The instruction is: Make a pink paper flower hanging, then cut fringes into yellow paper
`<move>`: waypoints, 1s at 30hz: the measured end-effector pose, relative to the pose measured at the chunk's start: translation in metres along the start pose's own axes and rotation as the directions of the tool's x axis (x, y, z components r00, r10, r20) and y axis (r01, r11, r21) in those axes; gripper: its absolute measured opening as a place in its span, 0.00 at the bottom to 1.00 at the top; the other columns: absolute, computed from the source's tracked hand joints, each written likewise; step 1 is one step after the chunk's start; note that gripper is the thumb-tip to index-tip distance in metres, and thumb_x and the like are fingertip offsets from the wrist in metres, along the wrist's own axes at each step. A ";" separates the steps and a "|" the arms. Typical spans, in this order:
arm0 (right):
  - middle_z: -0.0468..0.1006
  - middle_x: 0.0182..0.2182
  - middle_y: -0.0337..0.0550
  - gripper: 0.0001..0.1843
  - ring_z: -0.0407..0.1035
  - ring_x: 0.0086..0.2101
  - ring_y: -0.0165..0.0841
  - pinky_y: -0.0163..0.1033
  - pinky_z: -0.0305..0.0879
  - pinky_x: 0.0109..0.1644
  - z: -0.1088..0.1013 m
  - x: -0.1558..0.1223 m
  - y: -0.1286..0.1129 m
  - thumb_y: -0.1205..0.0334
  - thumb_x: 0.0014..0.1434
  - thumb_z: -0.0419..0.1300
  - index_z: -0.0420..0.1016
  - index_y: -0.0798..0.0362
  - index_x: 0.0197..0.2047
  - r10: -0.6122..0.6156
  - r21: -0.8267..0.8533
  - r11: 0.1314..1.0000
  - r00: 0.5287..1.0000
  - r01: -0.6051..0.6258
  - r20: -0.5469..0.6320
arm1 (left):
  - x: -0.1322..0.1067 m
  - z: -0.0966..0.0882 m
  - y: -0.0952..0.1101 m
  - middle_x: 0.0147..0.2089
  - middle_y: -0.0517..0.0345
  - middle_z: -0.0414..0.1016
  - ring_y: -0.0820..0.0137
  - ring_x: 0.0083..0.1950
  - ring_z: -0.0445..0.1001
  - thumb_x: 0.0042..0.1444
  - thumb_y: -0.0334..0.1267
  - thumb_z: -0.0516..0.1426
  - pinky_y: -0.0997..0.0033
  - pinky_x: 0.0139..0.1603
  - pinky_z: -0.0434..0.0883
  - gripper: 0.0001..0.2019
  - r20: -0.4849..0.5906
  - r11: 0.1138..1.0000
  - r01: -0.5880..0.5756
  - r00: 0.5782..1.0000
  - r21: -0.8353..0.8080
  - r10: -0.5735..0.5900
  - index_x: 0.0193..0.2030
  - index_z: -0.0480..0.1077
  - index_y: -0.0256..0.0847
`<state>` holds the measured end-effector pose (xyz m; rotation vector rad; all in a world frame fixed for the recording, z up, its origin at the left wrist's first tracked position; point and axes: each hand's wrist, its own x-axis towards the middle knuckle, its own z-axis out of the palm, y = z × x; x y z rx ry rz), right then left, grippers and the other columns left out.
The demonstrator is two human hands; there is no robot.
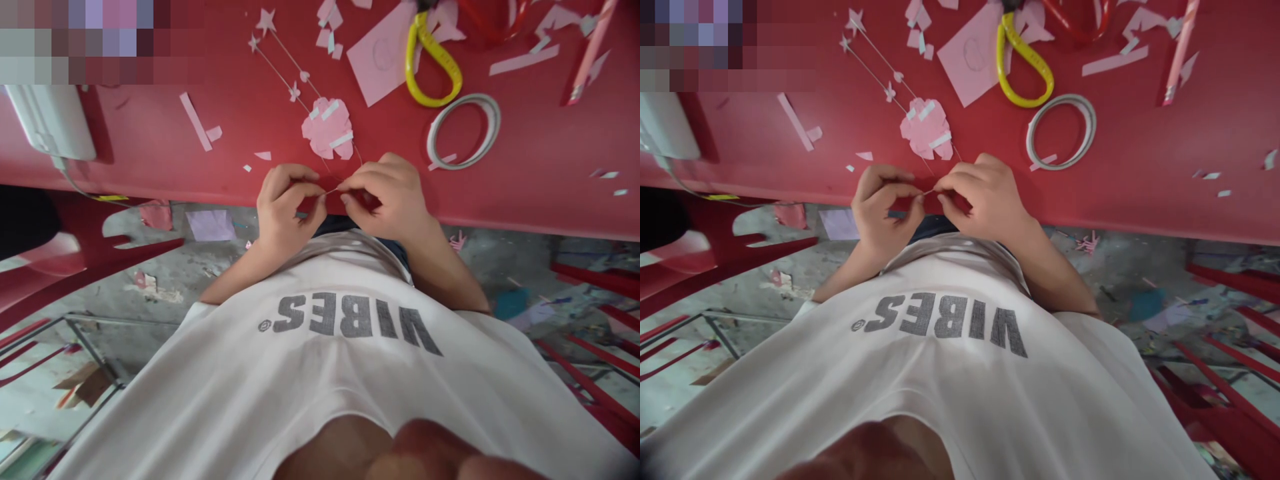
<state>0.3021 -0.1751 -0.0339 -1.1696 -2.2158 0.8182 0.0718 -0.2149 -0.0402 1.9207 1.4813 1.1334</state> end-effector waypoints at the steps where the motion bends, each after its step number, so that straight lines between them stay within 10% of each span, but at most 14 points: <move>1: 0.86 0.38 0.42 0.08 0.75 0.36 0.39 0.51 0.66 0.48 -0.002 0.001 -0.001 0.57 0.70 0.62 0.82 0.46 0.47 -0.005 0.023 1.000 0.999 0.006 -0.032 | 0.001 0.000 -0.002 0.51 0.49 0.81 0.55 0.52 0.80 0.72 0.45 0.62 0.46 0.55 0.79 0.07 -0.006 1.000 0.000 1.000 0.019 0.000 0.43 0.80 0.49; 13: 0.80 0.35 0.41 0.11 0.75 0.40 0.42 0.56 0.64 0.56 -0.002 0.023 0.003 0.53 0.75 0.58 0.80 0.45 0.43 0.011 -0.097 0.995 0.995 -0.002 0.101 | 0.004 0.001 -0.013 0.65 0.51 0.81 0.46 0.67 0.74 0.73 0.53 0.61 0.28 0.74 0.66 0.11 0.031 0.998 0.035 0.999 0.054 -0.037 0.45 0.79 0.51; 22: 0.82 0.38 0.44 0.07 0.76 0.42 0.45 0.60 0.67 0.59 -0.008 0.058 0.000 0.55 0.75 0.59 0.75 0.44 0.42 0.080 -0.177 0.982 0.994 -0.065 0.080 | 0.004 -0.001 -0.031 0.74 0.48 0.73 0.48 0.77 0.69 0.74 0.59 0.57 0.36 0.78 0.67 0.23 -0.076 0.989 0.146 0.986 -0.010 -0.147 0.70 0.72 0.56; 30: 0.80 0.50 0.49 0.12 0.73 0.52 0.51 0.64 0.67 0.59 0.006 0.074 0.011 0.47 0.77 0.59 0.74 0.43 0.42 0.087 -0.262 0.962 0.995 -0.069 0.058 | 0.012 0.006 -0.046 0.76 0.48 0.72 0.38 0.78 0.66 0.67 0.48 0.66 0.24 0.77 0.63 0.16 0.013 0.981 0.089 0.996 0.173 -0.093 0.60 0.80 0.55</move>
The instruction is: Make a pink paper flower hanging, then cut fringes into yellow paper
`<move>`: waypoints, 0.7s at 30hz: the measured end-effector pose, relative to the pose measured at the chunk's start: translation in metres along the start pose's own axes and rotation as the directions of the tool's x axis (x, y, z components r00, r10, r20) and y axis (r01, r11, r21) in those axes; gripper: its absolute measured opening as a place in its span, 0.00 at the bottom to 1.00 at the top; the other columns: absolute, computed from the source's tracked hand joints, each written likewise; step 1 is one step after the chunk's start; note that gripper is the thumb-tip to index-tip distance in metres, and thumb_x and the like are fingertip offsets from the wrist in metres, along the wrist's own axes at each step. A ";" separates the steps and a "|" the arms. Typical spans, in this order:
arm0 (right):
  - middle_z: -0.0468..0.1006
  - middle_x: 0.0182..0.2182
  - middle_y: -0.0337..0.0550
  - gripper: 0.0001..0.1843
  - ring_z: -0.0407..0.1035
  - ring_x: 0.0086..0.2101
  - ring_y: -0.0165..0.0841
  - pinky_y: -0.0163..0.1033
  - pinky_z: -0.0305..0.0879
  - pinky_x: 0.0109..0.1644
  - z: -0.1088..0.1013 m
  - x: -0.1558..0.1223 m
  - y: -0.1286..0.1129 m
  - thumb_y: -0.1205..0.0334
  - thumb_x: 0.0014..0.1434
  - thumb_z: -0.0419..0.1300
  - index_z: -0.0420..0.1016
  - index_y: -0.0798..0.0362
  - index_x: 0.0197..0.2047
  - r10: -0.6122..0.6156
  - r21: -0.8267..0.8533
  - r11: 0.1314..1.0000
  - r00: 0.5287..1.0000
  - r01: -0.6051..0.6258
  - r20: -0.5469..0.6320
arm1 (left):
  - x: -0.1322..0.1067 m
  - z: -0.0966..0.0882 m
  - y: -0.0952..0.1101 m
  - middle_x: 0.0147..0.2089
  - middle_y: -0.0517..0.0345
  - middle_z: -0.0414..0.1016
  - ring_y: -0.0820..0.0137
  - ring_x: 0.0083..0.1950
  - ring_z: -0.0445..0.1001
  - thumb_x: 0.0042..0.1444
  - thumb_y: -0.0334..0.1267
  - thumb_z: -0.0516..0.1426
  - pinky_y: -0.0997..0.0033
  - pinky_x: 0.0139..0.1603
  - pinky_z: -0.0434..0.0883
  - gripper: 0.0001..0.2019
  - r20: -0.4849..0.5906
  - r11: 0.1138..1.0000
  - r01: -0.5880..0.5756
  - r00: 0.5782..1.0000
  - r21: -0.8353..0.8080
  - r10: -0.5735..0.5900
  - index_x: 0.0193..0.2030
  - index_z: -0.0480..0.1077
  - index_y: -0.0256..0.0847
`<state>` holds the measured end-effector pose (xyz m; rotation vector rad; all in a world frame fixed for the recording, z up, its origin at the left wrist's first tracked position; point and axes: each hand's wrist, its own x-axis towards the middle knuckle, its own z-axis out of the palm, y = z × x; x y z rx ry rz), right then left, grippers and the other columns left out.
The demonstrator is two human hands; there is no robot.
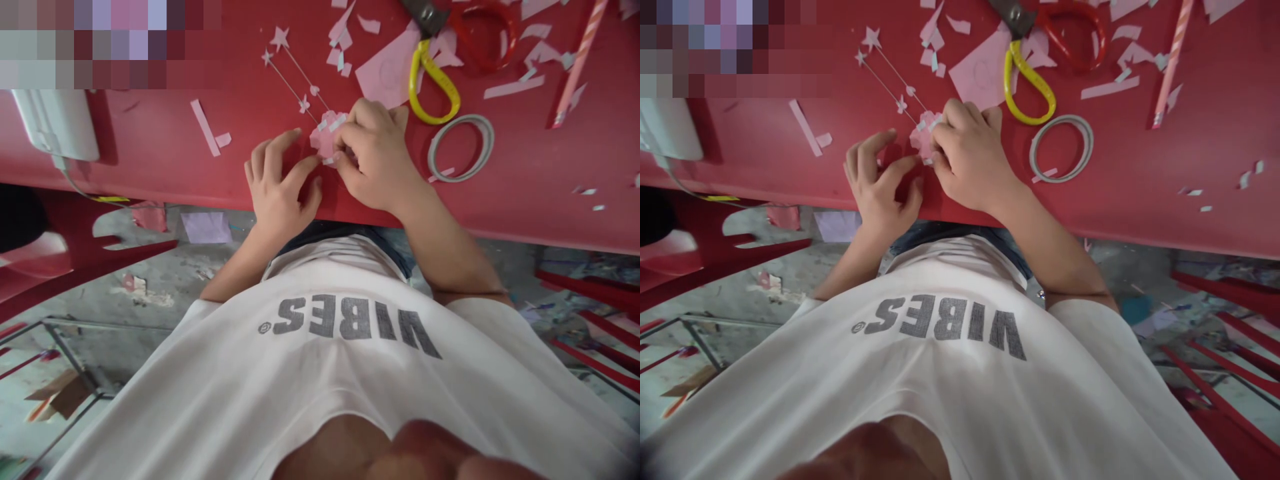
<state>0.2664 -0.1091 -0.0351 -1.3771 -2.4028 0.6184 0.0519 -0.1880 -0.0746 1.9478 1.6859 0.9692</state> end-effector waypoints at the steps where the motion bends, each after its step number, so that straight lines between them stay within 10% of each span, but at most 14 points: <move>1: 0.79 0.50 0.50 0.12 0.72 0.53 0.51 0.64 0.67 0.59 0.001 0.000 -0.001 0.47 0.77 0.59 0.74 0.43 0.43 0.004 -0.010 1.000 1.000 -0.004 0.005 | 0.000 0.001 0.001 0.76 0.49 0.72 0.37 0.78 0.65 0.67 0.47 0.66 0.23 0.77 0.62 0.14 0.009 1.000 0.015 1.000 -0.017 -0.015 0.58 0.80 0.55; 10: 0.77 0.53 0.52 0.09 0.68 0.55 0.55 0.64 0.61 0.59 -0.008 0.001 -0.008 0.55 0.75 0.55 0.77 0.42 0.46 0.007 -0.077 0.997 0.995 0.000 0.095 | 0.006 -0.011 0.024 0.81 0.52 0.68 0.38 0.84 0.60 0.69 0.43 0.61 0.27 0.81 0.57 0.15 0.199 0.968 0.172 0.958 0.184 -0.208 0.61 0.80 0.54; 21: 0.77 0.52 0.54 0.08 0.67 0.55 0.58 0.64 0.60 0.58 0.001 0.002 -0.001 0.51 0.74 0.58 0.76 0.41 0.45 0.026 -0.055 0.998 0.997 -0.022 0.067 | 0.007 -0.012 0.025 0.82 0.53 0.66 0.35 0.83 0.60 0.68 0.42 0.62 0.25 0.81 0.55 0.20 0.191 0.975 0.113 0.970 0.193 -0.151 0.65 0.79 0.57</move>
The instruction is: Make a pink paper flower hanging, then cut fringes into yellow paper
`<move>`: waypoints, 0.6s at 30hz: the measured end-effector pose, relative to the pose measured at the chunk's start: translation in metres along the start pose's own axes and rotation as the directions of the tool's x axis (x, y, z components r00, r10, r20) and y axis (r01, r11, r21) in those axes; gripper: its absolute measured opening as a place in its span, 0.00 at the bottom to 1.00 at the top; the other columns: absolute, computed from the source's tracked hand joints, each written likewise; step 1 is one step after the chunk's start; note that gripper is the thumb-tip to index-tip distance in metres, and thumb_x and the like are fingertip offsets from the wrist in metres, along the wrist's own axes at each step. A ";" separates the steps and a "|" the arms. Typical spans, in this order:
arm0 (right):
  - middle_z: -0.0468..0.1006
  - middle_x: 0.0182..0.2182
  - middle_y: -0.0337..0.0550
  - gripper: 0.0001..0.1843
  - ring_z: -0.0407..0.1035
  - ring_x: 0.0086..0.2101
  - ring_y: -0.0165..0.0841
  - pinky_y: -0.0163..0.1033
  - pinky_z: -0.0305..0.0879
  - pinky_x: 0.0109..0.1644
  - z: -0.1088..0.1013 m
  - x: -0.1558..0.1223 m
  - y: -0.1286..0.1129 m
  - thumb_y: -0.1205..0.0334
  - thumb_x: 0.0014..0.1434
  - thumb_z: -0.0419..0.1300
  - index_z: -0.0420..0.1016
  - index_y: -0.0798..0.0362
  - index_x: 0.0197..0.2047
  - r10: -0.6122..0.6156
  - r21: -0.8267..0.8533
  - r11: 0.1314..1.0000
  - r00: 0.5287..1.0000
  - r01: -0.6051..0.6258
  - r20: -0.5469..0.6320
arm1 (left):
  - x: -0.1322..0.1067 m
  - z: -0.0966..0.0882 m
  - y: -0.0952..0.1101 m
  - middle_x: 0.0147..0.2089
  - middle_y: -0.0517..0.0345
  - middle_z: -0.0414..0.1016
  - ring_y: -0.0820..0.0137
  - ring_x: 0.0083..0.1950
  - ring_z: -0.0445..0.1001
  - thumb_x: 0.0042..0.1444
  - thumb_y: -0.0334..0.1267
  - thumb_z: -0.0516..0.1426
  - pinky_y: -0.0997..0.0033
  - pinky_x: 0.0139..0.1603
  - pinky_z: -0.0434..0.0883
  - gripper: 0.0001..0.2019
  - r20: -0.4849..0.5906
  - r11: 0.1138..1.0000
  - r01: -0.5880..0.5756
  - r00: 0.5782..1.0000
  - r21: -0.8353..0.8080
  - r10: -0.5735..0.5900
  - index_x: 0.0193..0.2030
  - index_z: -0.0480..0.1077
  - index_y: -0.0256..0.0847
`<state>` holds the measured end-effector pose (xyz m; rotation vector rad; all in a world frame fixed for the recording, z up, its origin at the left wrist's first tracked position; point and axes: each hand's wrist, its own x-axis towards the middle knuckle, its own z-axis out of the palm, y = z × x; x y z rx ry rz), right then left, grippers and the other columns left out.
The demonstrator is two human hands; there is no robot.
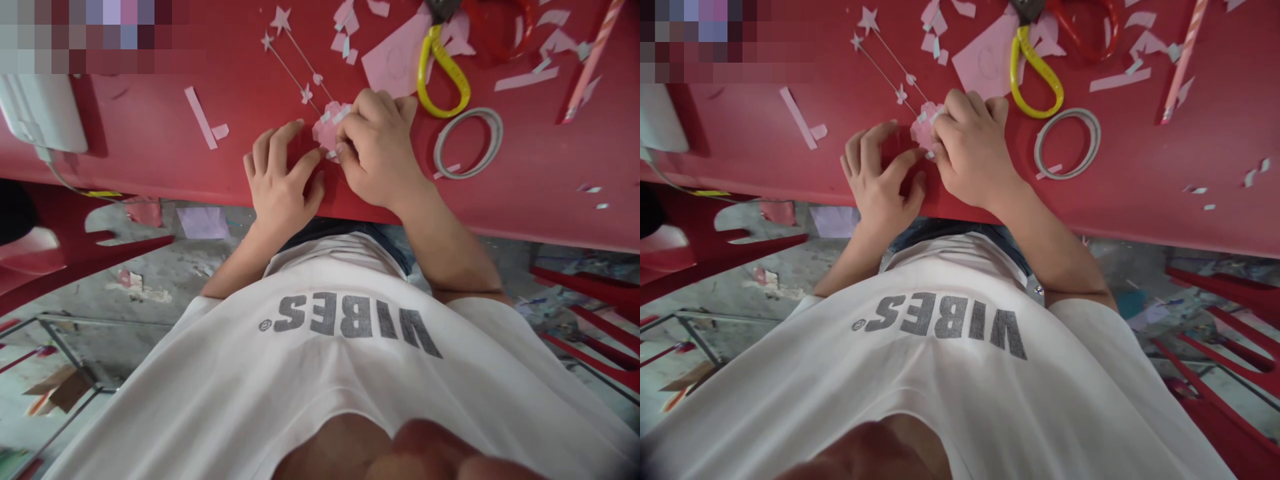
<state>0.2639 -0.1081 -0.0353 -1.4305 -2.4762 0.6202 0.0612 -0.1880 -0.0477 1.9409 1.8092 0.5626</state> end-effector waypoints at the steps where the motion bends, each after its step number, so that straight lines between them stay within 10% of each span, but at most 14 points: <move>1: 0.77 0.52 0.54 0.08 0.67 0.55 0.57 0.64 0.60 0.58 0.000 0.000 0.000 0.51 0.74 0.58 0.76 0.42 0.45 -0.001 -0.002 1.000 1.000 0.001 0.001 | 0.000 0.000 0.000 0.82 0.53 0.66 0.35 0.83 0.59 0.68 0.42 0.62 0.25 0.81 0.55 0.19 -0.003 1.000 0.002 1.000 -0.006 -0.002 0.65 0.79 0.57; 18: 0.76 0.56 0.56 0.11 0.66 0.57 0.55 0.65 0.60 0.61 -0.002 -0.004 -0.008 0.59 0.76 0.52 0.75 0.43 0.49 0.017 -0.104 0.994 1.000 -0.015 0.020 | 0.006 0.003 -0.011 0.83 0.60 0.65 0.43 0.84 0.57 0.68 0.46 0.62 0.26 0.82 0.57 0.16 -0.018 0.998 -0.045 0.999 -0.042 0.044 0.62 0.79 0.58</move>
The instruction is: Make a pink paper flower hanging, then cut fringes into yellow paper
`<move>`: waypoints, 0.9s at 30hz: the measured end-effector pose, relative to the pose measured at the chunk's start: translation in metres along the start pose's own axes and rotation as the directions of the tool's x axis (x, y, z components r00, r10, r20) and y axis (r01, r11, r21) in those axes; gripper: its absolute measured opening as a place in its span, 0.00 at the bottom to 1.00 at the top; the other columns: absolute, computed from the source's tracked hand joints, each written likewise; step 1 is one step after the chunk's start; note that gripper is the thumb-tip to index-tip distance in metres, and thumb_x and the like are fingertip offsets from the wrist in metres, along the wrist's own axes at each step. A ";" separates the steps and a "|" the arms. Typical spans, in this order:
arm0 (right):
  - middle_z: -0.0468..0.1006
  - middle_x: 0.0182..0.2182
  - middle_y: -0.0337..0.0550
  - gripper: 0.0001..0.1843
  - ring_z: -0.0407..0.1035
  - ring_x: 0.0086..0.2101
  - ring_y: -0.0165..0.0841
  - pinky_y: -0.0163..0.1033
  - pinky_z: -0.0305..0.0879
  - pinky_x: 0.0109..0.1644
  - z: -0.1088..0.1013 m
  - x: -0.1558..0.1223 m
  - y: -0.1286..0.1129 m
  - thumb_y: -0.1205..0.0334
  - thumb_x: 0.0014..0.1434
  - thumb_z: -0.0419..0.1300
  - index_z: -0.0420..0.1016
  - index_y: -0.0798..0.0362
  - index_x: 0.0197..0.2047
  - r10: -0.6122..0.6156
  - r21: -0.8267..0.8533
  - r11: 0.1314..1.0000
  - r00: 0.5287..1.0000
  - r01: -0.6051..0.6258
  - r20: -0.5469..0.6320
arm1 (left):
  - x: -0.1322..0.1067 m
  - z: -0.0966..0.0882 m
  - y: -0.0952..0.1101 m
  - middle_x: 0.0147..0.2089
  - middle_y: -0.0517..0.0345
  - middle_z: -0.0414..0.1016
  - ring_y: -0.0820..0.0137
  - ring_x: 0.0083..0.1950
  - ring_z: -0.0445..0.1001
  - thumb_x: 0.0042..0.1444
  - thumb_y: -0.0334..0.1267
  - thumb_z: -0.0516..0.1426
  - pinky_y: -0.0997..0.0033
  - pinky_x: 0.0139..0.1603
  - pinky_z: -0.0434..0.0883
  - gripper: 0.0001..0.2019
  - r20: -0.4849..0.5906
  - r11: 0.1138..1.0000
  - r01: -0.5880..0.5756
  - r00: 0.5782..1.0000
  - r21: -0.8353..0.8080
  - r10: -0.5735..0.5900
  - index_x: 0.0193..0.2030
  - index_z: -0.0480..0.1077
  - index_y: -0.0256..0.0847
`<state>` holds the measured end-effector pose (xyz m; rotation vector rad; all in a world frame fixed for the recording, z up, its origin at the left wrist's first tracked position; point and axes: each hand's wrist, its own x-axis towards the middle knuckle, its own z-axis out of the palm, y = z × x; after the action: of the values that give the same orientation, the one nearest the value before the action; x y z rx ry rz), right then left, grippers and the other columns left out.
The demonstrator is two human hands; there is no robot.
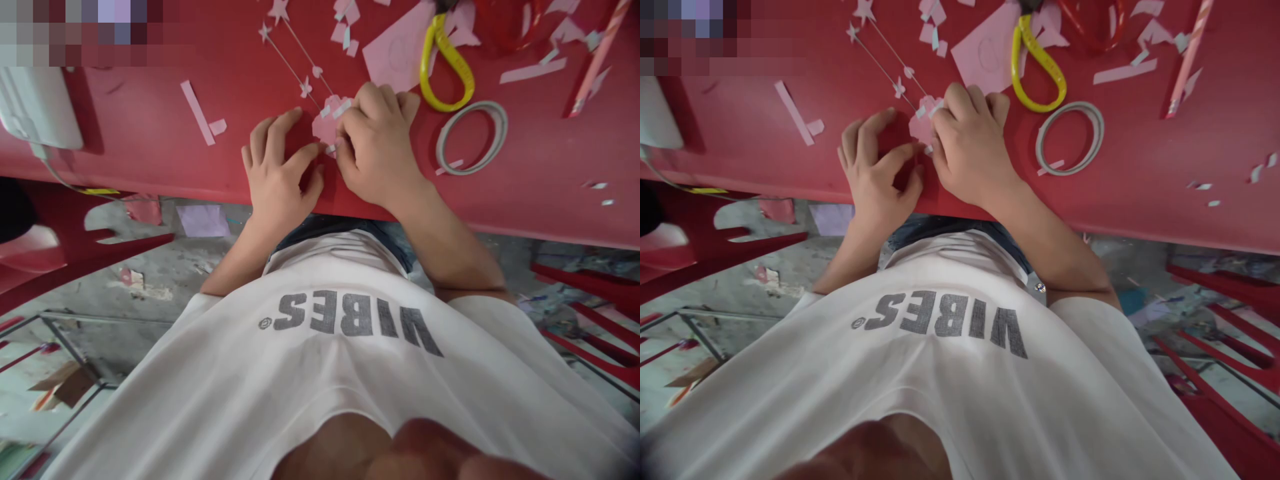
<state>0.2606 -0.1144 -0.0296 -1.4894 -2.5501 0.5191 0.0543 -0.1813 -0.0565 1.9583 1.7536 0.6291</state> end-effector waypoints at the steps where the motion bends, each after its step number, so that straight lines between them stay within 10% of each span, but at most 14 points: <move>1: 0.76 0.57 0.56 0.11 0.66 0.57 0.55 0.65 0.60 0.61 0.000 0.000 0.000 0.60 0.76 0.51 0.75 0.42 0.49 -0.001 -0.006 1.000 1.000 0.001 -0.004 | 0.000 0.000 0.000 0.83 0.60 0.65 0.42 0.84 0.56 0.68 0.47 0.62 0.25 0.82 0.56 0.17 0.001 1.000 0.006 1.000 -0.011 -0.006 0.62 0.79 0.58; 27: 0.79 0.49 0.53 0.12 0.68 0.54 0.59 0.69 0.60 0.59 -0.006 0.003 -0.003 0.44 0.73 0.58 0.80 0.38 0.46 0.052 0.108 0.993 0.998 -0.049 -0.029 | -0.004 -0.003 0.003 0.82 0.56 0.65 0.38 0.83 0.61 0.67 0.46 0.63 0.24 0.81 0.60 0.21 0.029 0.999 0.015 0.999 0.044 -0.016 0.66 0.77 0.61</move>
<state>0.2586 -0.1121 -0.0233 -1.5158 -2.4253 0.6233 0.0543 -0.1853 -0.0522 1.9712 1.7773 0.5588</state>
